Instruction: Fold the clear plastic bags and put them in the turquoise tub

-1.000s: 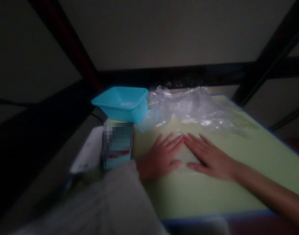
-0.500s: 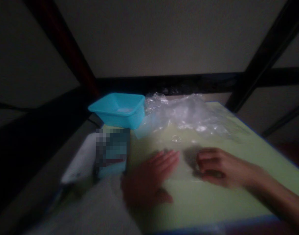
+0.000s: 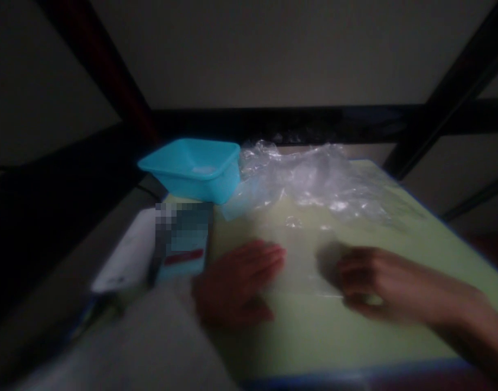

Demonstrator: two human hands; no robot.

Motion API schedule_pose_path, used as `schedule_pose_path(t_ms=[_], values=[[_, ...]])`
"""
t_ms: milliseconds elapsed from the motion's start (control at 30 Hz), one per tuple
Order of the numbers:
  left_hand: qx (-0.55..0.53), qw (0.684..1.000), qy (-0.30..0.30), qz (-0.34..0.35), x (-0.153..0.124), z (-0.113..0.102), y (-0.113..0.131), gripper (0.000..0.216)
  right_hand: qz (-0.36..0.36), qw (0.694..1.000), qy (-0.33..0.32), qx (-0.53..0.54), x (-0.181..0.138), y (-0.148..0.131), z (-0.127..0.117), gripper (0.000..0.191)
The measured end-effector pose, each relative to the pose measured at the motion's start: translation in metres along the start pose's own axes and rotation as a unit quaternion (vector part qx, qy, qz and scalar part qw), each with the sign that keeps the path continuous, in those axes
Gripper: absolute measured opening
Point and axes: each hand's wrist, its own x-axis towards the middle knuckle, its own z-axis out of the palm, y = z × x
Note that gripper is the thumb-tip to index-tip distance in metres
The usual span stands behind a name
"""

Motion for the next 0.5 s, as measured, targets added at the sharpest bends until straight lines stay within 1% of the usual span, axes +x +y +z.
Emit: schedule_pose_path(t_ms=[200, 367, 500], values=[[0.036, 0.999, -0.020, 0.010, 0.000, 0.005, -0.001, 0.062, 0.005, 1.000, 0.007, -0.007, 0.002, 0.001, 0.002, 0.014], [0.046, 0.999, 0.013, 0.021, 0.001, 0.009, -0.001, 0.055, 0.009, 1.000, 0.007, 0.004, 0.003, 0.001, 0.004, 0.013], [0.050, 0.998, 0.026, 0.021, 0.001, 0.010, 0.000, 0.053, 0.022, 1.000, 0.003, 0.007, 0.002, -0.001, 0.004, 0.014]])
